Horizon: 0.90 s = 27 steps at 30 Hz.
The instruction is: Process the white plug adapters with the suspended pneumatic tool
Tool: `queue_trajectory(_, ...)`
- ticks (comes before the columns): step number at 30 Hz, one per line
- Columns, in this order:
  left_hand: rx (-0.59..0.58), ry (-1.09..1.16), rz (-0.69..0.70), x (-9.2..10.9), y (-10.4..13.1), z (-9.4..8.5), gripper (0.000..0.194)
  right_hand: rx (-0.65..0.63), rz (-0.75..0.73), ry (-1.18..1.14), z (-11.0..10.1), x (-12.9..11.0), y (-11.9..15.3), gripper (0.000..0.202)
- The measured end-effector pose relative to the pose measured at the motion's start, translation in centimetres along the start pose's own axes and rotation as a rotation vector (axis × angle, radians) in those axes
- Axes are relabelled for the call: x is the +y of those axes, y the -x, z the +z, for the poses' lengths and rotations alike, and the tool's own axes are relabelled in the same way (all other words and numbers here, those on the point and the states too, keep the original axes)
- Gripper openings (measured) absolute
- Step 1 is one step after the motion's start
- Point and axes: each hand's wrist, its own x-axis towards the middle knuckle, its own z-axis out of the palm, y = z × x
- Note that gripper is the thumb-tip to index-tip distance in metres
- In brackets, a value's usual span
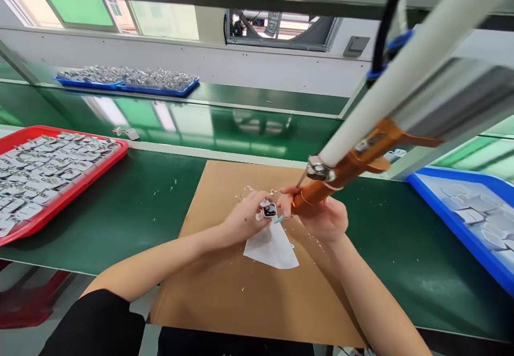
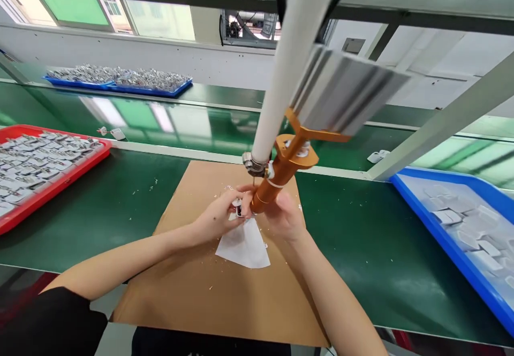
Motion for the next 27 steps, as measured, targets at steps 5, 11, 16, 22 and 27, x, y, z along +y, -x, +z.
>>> queue_trajectory(5, -0.135, -0.353, 0.258, -0.9, 1.4, 1.9, 0.025, -0.125, -0.166, -0.071, 0.5, 0.1, 0.9, 0.063)
queue_trajectory(11, -0.124, -0.385, 0.334, -1.2, 1.8, 1.8, 0.019, -0.119, -0.116, -0.160, 0.6, 0.2, 1.3, 0.053)
queue_trajectory(16, -0.076, -0.288, 0.419, -1.1, 1.9, 1.8, 0.017, -0.123, -0.089, -0.188, 0.7, 0.0, 1.6, 0.042)
queue_trajectory(22, 0.016, -0.231, 0.512, -1.2, 2.1, 2.0, 0.028, -0.089, -0.066, -0.197, 1.1, 0.1, 1.7, 0.034)
queue_trajectory(27, 0.106, -0.181, 0.573, -0.8, 1.9, 2.0, 0.031, -0.104, -0.044, -0.202, 1.2, 0.1, 1.5, 0.032)
